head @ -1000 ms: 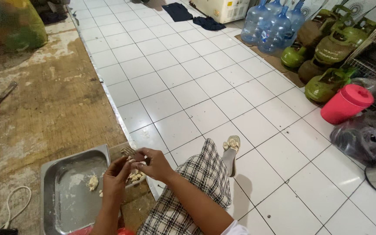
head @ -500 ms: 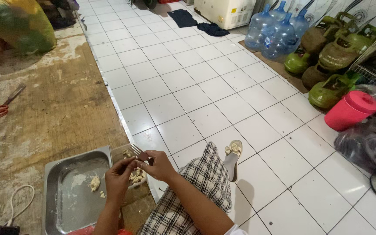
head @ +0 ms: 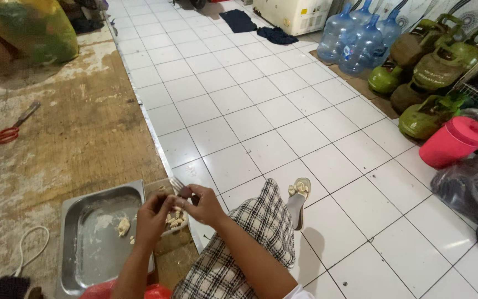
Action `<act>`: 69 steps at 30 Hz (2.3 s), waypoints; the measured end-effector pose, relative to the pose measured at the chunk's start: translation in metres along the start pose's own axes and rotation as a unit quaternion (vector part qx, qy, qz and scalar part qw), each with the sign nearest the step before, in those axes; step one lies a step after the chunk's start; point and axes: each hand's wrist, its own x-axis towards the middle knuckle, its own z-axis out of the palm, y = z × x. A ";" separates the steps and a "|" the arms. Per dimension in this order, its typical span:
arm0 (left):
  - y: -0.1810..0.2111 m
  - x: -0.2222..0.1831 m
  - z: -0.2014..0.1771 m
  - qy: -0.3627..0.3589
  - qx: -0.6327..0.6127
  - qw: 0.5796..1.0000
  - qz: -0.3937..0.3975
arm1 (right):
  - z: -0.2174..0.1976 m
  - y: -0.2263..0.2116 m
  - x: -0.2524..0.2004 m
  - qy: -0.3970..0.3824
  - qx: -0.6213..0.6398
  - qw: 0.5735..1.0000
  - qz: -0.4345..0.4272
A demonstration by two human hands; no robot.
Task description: The person sits on the floor and uses a fork to peel the skin off cashew nuts one by one. The peeled nuts are placed into a small plastic container, while the skins are discarded into a metal tray.
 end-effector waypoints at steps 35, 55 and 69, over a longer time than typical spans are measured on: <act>0.090 0.030 0.006 -0.058 0.248 0.951 0.177 | -0.011 0.001 0.005 -0.015 0.186 0.978 0.096; 0.119 0.027 0.001 -0.146 0.215 0.955 0.143 | -0.010 0.009 0.003 -0.034 0.201 0.975 0.092; 0.098 0.034 0.005 -0.241 0.075 0.949 0.187 | -0.016 0.005 0.001 -0.096 0.336 0.931 0.104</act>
